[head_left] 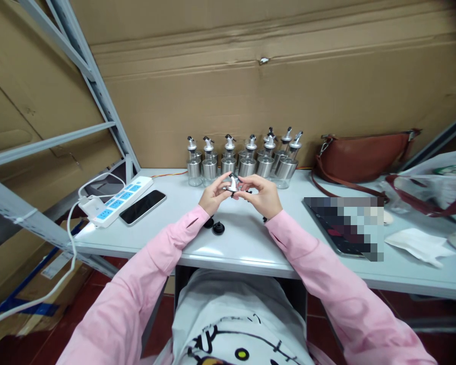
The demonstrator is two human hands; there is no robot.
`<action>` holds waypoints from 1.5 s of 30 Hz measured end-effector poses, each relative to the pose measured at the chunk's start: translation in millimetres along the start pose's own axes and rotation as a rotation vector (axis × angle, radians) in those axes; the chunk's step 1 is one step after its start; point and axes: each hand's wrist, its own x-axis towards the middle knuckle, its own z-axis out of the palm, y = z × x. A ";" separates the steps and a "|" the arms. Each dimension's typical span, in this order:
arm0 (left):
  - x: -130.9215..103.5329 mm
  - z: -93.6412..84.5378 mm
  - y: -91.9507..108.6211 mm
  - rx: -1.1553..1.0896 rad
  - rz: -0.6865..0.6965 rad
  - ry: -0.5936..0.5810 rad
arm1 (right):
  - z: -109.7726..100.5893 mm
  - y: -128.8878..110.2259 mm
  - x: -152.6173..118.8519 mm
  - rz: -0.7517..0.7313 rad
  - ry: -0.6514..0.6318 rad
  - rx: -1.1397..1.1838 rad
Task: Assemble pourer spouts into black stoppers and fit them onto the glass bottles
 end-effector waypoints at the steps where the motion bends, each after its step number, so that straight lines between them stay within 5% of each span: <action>1: 0.0 0.3 0.3 -0.005 -0.001 -0.001 | -0.6 -0.8 0.1 -0.011 0.001 -0.019; 25: -0.1 2.1 -2.7 -0.094 -0.041 0.020 | -3.7 9.9 -0.7 -0.187 -0.058 -0.193; 29: 0.0 2.2 -0.3 -0.095 -0.032 0.009 | -3.1 7.2 -0.2 -0.092 -0.057 -0.088; 38: -1.5 5.7 -0.4 -0.076 0.013 -0.073 | -9.0 7.8 7.3 0.418 -0.129 0.387; 45: -2.5 4.7 -1.2 -0.039 0.005 -0.085 | -12.6 13.1 9.8 0.425 -0.216 0.351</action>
